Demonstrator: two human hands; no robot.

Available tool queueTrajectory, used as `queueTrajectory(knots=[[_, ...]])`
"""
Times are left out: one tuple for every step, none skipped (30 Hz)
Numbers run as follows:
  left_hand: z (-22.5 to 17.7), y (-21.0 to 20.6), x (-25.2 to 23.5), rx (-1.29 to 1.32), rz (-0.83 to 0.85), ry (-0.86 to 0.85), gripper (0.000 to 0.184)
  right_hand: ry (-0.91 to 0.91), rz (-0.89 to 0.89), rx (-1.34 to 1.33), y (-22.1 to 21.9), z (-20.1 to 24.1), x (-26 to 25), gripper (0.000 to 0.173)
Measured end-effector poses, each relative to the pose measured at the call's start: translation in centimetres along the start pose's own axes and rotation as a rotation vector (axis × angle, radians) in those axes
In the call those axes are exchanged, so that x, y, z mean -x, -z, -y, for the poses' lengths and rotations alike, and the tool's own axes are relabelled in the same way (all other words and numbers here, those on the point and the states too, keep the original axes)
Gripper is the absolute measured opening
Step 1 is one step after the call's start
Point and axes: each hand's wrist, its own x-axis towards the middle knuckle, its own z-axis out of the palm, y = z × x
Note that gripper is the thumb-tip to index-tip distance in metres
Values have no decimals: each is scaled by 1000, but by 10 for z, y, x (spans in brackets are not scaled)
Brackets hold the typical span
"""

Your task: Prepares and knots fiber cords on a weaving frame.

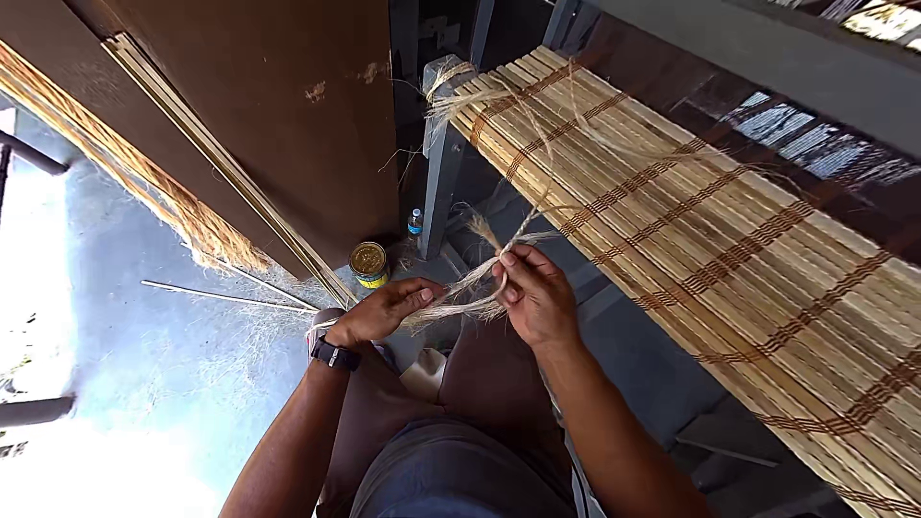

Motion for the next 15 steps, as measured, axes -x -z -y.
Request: queueTrajectory(knots=[[-4,2,-5,-36,0,-2,35,7,-8,2,4,6,-2,15],[-8,3,-12,-65,6,9,33,5,-5,-2,8,10,-3,15],[-14,4,-18,-96,27,32,33,-2,4,-8,10,13,-3,16],[-21,5,-26,-137,65,53,36,-13,13,-18,12,15,-1,16],[-27,6,-33,-184,111,59,36,-27,19,-30,13,16,1,16],[-34,5,-40,-240,146,50,33,-45,21,-47,14,16,3,17],[-41,5,-45,-298,170,36,27,-67,19,-73,15,15,5,17],[-46,7,-48,-361,171,12,24,-96,22,-101,16,16,6,18],[-49,14,-50,-421,148,-16,22,-133,34,-138,18,17,6,19],[-51,26,-50,-469,103,-32,21,-174,55,-179,22,18,7,20],[-55,40,-49,-502,48,-20,19,-216,84,-219,26,19,7,20],[-57,56,-47,-533,-6,8,18,-254,117,-257,30,19,8,20],[-58,72,-45,-573,-60,34,19,-285,153,-293,33,18,8,19],[-60,85,-41,-613,-103,58,19,-309,183,-326,35,16,8,18],[-62,94,-36,-630,-135,71,18,-324,204,-347,35,15,8,17]])
